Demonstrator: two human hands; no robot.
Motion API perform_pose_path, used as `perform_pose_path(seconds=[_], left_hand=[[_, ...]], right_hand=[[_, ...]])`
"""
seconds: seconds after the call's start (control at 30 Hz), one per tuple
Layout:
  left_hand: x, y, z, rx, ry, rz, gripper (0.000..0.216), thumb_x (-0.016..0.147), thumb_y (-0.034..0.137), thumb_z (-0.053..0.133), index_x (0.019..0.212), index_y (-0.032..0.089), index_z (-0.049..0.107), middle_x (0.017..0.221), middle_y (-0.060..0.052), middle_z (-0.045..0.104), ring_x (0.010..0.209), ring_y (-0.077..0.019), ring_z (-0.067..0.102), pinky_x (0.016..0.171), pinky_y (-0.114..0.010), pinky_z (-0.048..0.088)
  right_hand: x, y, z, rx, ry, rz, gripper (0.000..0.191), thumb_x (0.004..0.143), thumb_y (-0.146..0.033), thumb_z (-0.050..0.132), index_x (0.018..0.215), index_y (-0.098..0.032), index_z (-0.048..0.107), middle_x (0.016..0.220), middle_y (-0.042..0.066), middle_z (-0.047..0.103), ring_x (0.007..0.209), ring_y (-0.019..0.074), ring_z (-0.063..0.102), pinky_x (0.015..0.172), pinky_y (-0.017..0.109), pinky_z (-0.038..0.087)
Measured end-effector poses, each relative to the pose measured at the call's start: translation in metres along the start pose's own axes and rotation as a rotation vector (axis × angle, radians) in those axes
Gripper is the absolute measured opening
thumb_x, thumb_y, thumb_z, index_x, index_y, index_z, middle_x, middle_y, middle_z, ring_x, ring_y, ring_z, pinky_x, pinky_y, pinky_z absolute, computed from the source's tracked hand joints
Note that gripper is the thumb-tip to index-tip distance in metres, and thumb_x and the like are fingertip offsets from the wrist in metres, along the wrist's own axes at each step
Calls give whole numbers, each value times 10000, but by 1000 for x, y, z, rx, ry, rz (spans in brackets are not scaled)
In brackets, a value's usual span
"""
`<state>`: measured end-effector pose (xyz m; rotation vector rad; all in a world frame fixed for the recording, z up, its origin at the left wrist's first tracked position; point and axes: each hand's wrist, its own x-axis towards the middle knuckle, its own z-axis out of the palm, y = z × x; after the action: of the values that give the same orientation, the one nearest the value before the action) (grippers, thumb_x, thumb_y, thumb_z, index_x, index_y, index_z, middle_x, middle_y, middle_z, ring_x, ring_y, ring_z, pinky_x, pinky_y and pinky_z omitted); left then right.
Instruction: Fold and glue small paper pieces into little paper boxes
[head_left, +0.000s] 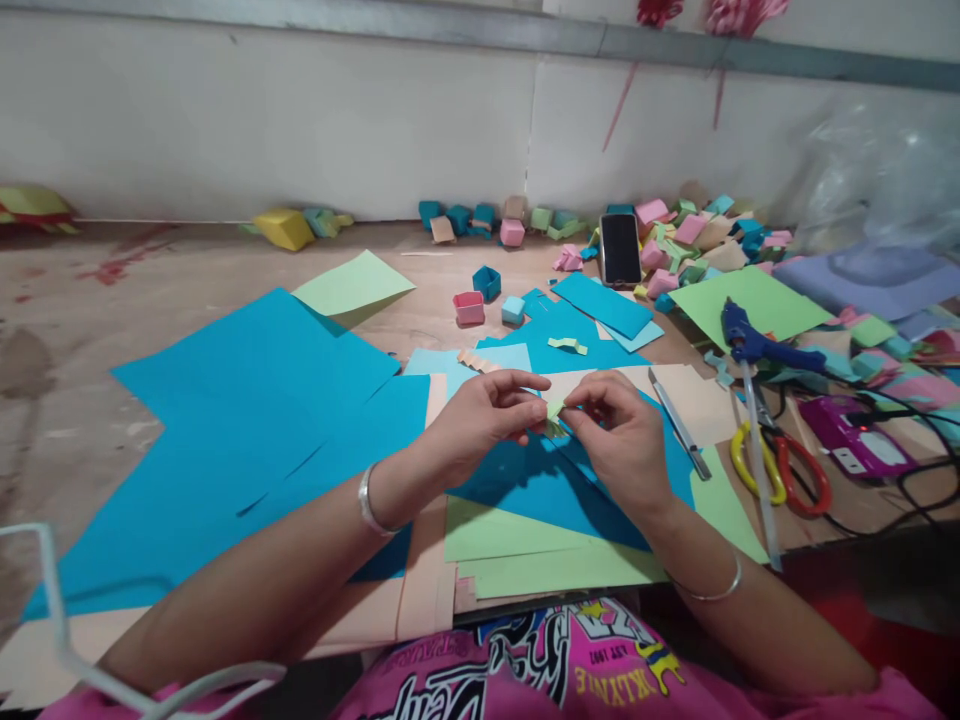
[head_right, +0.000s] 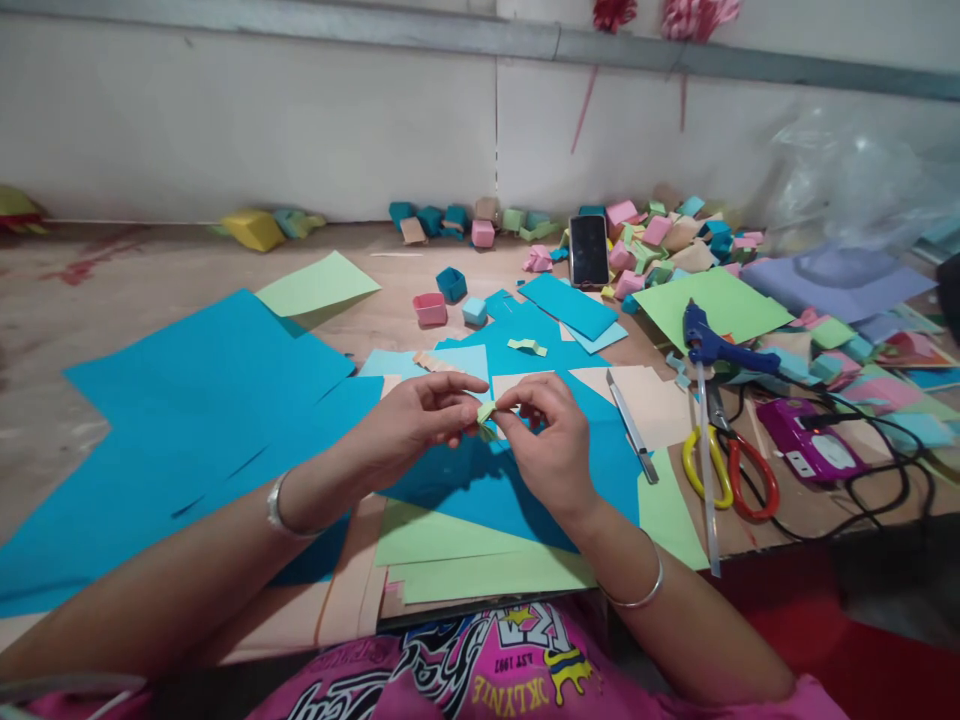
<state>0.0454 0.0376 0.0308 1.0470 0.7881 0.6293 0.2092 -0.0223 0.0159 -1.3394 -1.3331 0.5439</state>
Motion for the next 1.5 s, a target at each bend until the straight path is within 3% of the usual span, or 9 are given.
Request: perform_pose_path(seconds=[0.13, 0.37, 0.47, 0.67, 0.87, 1.03, 1.3, 1.5], left_hand=[[1, -3, -5, -143, 28, -129, 406, 673, 202, 837, 1038, 156, 664, 728, 1, 649, 654, -87, 603, 510, -173, 388], [3, -1, -4, -340, 136, -130, 413, 622, 152, 861, 984, 146, 663, 705, 3, 635, 607, -77, 583, 492, -159, 371], [1, 1, -3, -356, 118, -132, 434, 631, 144, 856, 1016, 150, 656, 712, 1, 636, 607, -77, 581, 512, -163, 396], [-4, 4, -3, -236, 95, -92, 425, 674, 158, 839, 1061, 143, 664, 692, 19, 617, 526, -38, 501, 479, -158, 368], [-6, 6, -7, -284, 108, -140, 430, 635, 132, 861, 1024, 152, 678, 693, 22, 608, 553, -44, 523, 493, -147, 386], [-11, 9, -5, -312, 95, -185, 397, 612, 130, 872, 975, 151, 712, 702, 16, 606, 569, -44, 527, 480, -128, 386], [-12, 13, -2, -292, 125, -213, 321, 568, 137, 886, 856, 141, 744, 665, 14, 591, 567, -48, 516, 464, -123, 371], [-12, 10, 0, -233, 114, -129, 298, 589, 133, 865, 863, 157, 751, 684, 20, 589, 580, -47, 496, 496, -148, 366]], right_hand=[[0, 4, 1, 126, -85, 93, 42, 794, -180, 668, 793, -199, 630, 839, 12, 604, 759, 143, 590, 644, 277, 481], [-3, 3, 4, 215, -197, 165, 137, 860, -254, 611, 979, -194, 644, 963, 60, 670, 851, 174, 662, 750, 329, 560], [-5, 2, 5, 192, -193, 123, 201, 803, -237, 686, 992, -194, 631, 1000, 67, 666, 863, 181, 670, 763, 335, 573], [-5, 1, 4, 55, -122, -57, 151, 826, -174, 650, 972, -212, 662, 1010, 54, 654, 843, 162, 661, 755, 326, 583], [-6, -3, 4, -127, -91, -266, 193, 841, -129, 632, 1010, -219, 654, 1024, 66, 680, 879, 167, 654, 729, 307, 581], [-8, -3, 6, -194, -48, -360, 195, 851, -86, 602, 1000, -202, 650, 984, 71, 707, 947, 180, 655, 796, 311, 570], [-7, -3, 6, -217, -15, -405, 150, 851, -92, 615, 972, -167, 662, 953, 82, 713, 943, 176, 663, 825, 292, 557], [-8, -2, 5, -183, -30, -362, 172, 861, -99, 600, 988, -205, 646, 968, 71, 709, 961, 180, 655, 814, 311, 560]])
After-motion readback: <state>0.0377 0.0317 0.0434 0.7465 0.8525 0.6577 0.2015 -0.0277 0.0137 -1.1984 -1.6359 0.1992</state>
